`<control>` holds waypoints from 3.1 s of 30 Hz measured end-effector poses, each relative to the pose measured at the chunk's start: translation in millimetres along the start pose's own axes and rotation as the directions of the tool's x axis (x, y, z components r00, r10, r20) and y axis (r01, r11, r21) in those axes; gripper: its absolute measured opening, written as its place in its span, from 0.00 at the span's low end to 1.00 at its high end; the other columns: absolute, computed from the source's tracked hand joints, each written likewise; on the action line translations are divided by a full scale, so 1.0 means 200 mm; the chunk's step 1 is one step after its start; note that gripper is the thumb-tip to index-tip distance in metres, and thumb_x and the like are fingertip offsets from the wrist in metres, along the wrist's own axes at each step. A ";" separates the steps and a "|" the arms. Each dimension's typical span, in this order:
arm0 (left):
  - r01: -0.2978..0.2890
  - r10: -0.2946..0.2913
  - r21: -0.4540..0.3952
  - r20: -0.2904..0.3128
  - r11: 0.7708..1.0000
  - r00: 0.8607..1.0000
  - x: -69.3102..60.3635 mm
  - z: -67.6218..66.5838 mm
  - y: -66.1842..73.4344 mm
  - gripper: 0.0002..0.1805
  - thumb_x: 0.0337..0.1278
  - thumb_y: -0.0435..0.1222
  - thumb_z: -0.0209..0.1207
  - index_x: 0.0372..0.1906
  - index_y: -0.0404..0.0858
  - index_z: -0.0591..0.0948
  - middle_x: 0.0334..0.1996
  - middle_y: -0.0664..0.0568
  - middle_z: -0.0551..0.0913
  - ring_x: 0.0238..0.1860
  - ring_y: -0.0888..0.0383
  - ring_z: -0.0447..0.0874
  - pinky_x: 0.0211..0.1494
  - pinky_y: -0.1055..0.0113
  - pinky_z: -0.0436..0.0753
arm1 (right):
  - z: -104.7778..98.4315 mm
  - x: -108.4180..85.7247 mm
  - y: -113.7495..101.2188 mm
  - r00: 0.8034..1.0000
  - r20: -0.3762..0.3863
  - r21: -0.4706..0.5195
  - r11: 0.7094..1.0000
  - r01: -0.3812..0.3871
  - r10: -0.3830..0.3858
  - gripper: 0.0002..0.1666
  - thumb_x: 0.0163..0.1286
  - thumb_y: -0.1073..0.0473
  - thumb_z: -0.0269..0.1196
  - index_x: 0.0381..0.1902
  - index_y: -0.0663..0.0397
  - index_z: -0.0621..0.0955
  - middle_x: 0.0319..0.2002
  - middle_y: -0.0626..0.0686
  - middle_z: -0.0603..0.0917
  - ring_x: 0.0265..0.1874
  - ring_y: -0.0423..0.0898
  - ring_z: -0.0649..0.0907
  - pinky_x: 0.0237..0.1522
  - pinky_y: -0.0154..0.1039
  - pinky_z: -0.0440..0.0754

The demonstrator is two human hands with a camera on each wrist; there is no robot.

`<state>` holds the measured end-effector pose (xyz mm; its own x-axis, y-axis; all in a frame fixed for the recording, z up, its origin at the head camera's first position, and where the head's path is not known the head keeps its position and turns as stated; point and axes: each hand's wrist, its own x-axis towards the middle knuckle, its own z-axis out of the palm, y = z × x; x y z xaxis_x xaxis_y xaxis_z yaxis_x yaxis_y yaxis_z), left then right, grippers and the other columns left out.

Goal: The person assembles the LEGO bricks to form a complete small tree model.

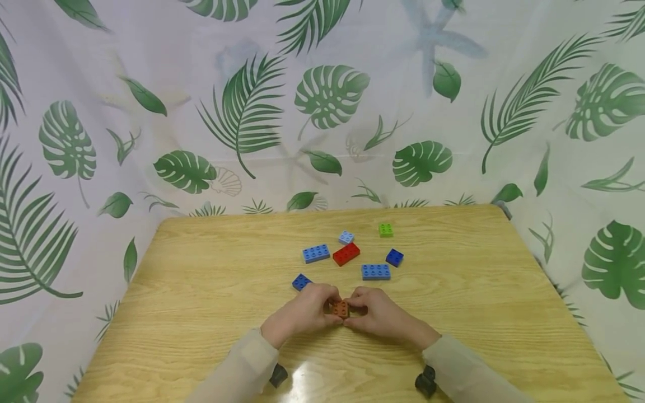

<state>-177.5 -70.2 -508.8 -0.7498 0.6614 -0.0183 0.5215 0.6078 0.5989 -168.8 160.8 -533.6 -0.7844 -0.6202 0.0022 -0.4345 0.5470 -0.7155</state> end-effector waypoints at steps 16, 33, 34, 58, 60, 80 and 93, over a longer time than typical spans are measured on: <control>0.065 -0.140 -0.300 -0.236 0.952 0.961 -0.08 0.17 -0.04 0.21 0.59 0.38 0.76 0.55 0.35 0.86 0.40 0.49 0.88 0.35 0.65 0.83 0.40 0.73 0.82 | -0.18 -0.02 0.03 0.997 -0.069 0.030 0.999 -0.039 0.041 0.23 0.70 0.56 0.73 0.60 0.57 0.86 0.41 0.50 0.87 0.38 0.40 0.82 0.39 0.34 0.81; 0.057 -0.143 -0.352 -0.222 0.934 0.964 -0.07 0.19 -0.06 0.23 0.59 0.39 0.76 0.57 0.37 0.85 0.39 0.50 0.88 0.34 0.68 0.83 0.39 0.73 0.83 | -0.44 -0.06 0.40 0.879 -0.424 -0.032 0.967 -0.254 0.217 0.26 0.69 0.60 0.73 0.61 0.65 0.83 0.51 0.63 0.85 0.39 0.48 0.82 0.40 0.37 0.80; 0.059 -0.144 -0.355 -0.220 0.933 0.965 -0.07 0.18 -0.06 0.23 0.59 0.39 0.76 0.57 0.37 0.85 0.39 0.50 0.88 0.34 0.68 0.83 0.39 0.73 0.83 | -0.44 -0.06 0.41 0.878 -0.426 -0.035 0.966 -0.258 0.219 0.26 0.69 0.59 0.73 0.62 0.65 0.83 0.50 0.63 0.85 0.39 0.49 0.82 0.40 0.38 0.80; 0.072 -0.159 -0.407 -0.184 0.910 0.970 -0.07 0.18 -0.06 0.23 0.59 0.40 0.76 0.58 0.38 0.85 0.36 0.52 0.87 0.33 0.67 0.81 0.38 0.72 0.82 | -0.39 -0.04 0.50 0.879 -0.404 -0.034 0.956 -0.291 0.253 0.27 0.70 0.58 0.71 0.61 0.69 0.82 0.45 0.60 0.80 0.37 0.49 0.72 0.38 0.41 0.71; 0.075 -0.162 -0.409 -0.181 0.909 0.970 -0.07 0.18 -0.06 0.23 0.59 0.40 0.76 0.58 0.38 0.85 0.36 0.52 0.87 0.33 0.67 0.81 0.38 0.72 0.82 | -0.39 -0.04 0.49 0.878 -0.401 -0.027 0.955 -0.295 0.260 0.27 0.70 0.58 0.71 0.61 0.69 0.82 0.46 0.60 0.80 0.37 0.48 0.73 0.38 0.41 0.72; 0.070 -0.159 -0.411 -0.188 0.909 0.969 -0.06 0.18 -0.08 0.24 0.58 0.40 0.77 0.57 0.37 0.85 0.38 0.51 0.87 0.33 0.67 0.81 0.38 0.72 0.82 | -0.40 -0.04 0.17 0.917 -0.372 -0.006 0.988 -0.154 0.140 0.23 0.67 0.61 0.73 0.58 0.63 0.85 0.44 0.59 0.87 0.40 0.52 0.84 0.30 0.35 0.77; 0.073 -0.162 -0.401 -0.193 0.913 0.968 -0.06 0.18 -0.08 0.24 0.58 0.40 0.77 0.58 0.37 0.84 0.37 0.52 0.87 0.32 0.67 0.81 0.38 0.72 0.82 | -0.26 -0.01 0.01 0.965 -0.261 -0.039 0.998 -0.043 0.031 0.23 0.64 0.63 0.75 0.57 0.59 0.86 0.43 0.50 0.87 0.39 0.48 0.83 0.40 0.39 0.82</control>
<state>-161.7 -71.7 -546.1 -0.8885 0.4572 0.0395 0.2583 0.4271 0.8665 -191.1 191.5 -498.3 -0.8859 -0.4347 0.1621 -0.4176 0.5949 -0.6868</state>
